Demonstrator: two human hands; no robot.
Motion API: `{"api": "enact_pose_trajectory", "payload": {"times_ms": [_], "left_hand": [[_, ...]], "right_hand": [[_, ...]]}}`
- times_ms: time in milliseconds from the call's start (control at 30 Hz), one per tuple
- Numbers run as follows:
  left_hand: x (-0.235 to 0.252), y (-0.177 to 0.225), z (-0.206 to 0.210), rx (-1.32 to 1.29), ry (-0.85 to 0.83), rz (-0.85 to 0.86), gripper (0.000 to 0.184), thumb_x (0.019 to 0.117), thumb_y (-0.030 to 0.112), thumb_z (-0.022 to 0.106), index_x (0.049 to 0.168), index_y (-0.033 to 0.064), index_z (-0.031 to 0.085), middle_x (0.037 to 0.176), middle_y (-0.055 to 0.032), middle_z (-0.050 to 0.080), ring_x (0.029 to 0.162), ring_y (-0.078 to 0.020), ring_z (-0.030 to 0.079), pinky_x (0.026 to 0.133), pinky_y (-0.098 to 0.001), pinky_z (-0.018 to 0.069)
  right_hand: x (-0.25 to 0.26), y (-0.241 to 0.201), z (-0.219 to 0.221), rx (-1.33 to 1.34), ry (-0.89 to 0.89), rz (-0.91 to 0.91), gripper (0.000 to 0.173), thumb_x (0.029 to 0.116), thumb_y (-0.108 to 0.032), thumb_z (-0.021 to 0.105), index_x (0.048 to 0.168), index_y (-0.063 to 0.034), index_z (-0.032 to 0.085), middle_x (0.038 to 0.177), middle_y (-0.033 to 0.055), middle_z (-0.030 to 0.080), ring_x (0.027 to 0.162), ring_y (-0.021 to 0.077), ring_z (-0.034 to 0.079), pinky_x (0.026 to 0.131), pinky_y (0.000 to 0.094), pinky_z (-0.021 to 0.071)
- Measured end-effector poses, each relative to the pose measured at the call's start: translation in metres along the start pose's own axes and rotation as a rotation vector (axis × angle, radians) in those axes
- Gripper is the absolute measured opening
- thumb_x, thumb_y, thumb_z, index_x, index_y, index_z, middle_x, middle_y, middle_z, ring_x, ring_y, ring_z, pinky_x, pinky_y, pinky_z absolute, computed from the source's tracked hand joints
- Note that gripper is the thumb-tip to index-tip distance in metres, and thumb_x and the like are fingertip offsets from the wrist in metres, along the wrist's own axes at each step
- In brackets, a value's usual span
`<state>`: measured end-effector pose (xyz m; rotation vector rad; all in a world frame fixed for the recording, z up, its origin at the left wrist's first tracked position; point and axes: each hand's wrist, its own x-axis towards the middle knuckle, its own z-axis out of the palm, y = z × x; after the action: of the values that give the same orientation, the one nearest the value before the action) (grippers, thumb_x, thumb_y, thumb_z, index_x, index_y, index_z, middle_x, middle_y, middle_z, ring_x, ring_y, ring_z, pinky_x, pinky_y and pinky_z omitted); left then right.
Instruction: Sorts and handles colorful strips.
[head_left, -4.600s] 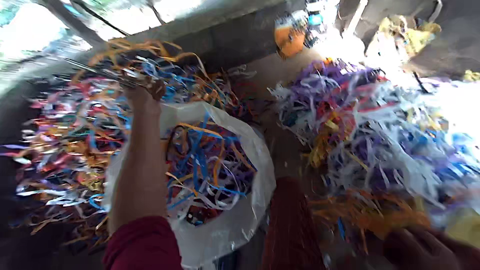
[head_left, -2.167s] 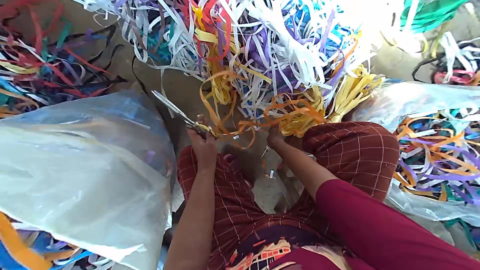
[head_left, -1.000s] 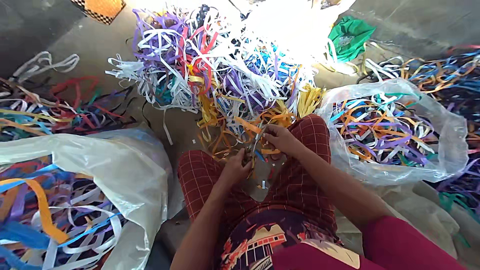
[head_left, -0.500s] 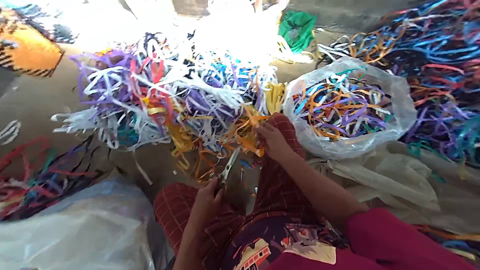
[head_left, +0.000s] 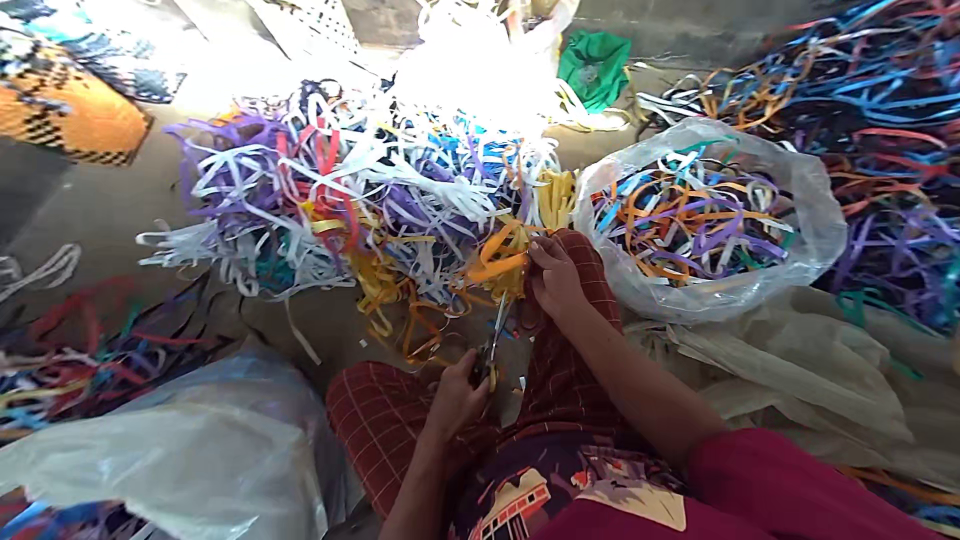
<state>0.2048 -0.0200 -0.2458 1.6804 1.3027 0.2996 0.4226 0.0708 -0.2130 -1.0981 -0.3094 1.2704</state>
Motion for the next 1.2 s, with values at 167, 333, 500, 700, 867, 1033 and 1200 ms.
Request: {"api": "enact_pose_trajectory", "payload": {"times_ms": [167,333,500,700,867,1033,1200], "left_hand": [[0.008,-0.001,0.000,-0.060,0.032,-0.078,0.043,0.0987,0.020,0.054,0.137,0.0009,0.055,0.102,-0.0156,0.070,0.088,-0.0248,0.070,0.084,-0.0449,0.0573],[0.019,0.009,-0.001,-0.114,0.067,-0.094,0.043,0.0996,0.019,0.053,0.139,0.0019,0.053,0.105,-0.0137,0.071,0.088,-0.0228,0.073,0.083,-0.0427,0.0599],[0.023,0.015,0.002,-0.094,0.071,-0.126,0.039,0.1022,0.015,0.049,0.139,0.0008,0.053,0.103,-0.0123,0.072,0.087,-0.0211,0.072,0.082,-0.0412,0.0596],[0.017,0.013,0.009,-0.044,0.024,-0.132,0.035,0.1026,0.014,0.051,0.134,-0.0011,0.056,0.099,-0.0142,0.072,0.084,-0.0226,0.072,0.082,-0.0420,0.0584],[0.010,0.014,0.012,-0.029,0.002,-0.134,0.031,0.1021,0.011,0.052,0.130,-0.0017,0.060,0.094,-0.0133,0.072,0.077,-0.0209,0.071,0.077,-0.0399,0.0591],[-0.010,-0.012,0.015,0.030,0.202,-0.040,0.030,0.0962,0.010,0.058,0.122,-0.0047,0.065,0.089,-0.0175,0.070,0.077,-0.0281,0.068,0.075,-0.0488,0.0556],[0.005,-0.016,0.009,-0.060,0.594,0.236,0.047,0.0962,0.012,0.053,0.134,-0.0158,0.046,0.137,-0.0280,0.058,0.121,-0.0300,0.062,0.101,-0.0436,0.0511]], "right_hand": [[-0.021,0.020,0.013,-0.038,-0.026,0.065,0.006,0.1023,0.001,0.055,0.104,-0.0044,0.057,0.077,0.0021,0.059,0.057,0.0085,0.055,0.058,0.0230,0.0522],[-0.040,0.030,0.021,-0.021,-0.079,0.091,0.009,0.0994,0.006,0.056,0.096,-0.0019,0.058,0.073,0.0029,0.061,0.059,0.0099,0.059,0.063,0.0246,0.0554],[-0.033,0.027,0.010,-0.102,-0.163,0.102,0.009,0.1007,0.005,0.054,0.105,-0.0019,0.058,0.082,0.0048,0.063,0.063,0.0110,0.060,0.064,0.0263,0.0560],[-0.016,0.008,-0.012,-0.579,-0.491,0.151,0.025,0.1001,-0.008,0.060,0.124,-0.0022,0.062,0.093,0.0049,0.061,0.069,0.0079,0.053,0.065,0.0235,0.0472],[-0.018,0.019,-0.011,-0.562,-0.377,0.093,0.010,0.1004,-0.012,0.064,0.099,-0.0016,0.062,0.078,0.0014,0.055,0.065,0.0063,0.050,0.063,0.0225,0.0447],[-0.008,0.009,-0.017,-0.562,-0.332,0.007,0.015,0.1027,-0.014,0.061,0.092,-0.0032,0.062,0.073,-0.0006,0.054,0.061,0.0052,0.048,0.060,0.0220,0.0427],[-0.026,-0.003,-0.011,-0.928,-0.633,-0.018,0.022,0.1026,-0.015,0.061,0.095,0.0044,0.065,0.085,0.0066,0.060,0.073,0.0082,0.054,0.071,0.0264,0.0481]]}}
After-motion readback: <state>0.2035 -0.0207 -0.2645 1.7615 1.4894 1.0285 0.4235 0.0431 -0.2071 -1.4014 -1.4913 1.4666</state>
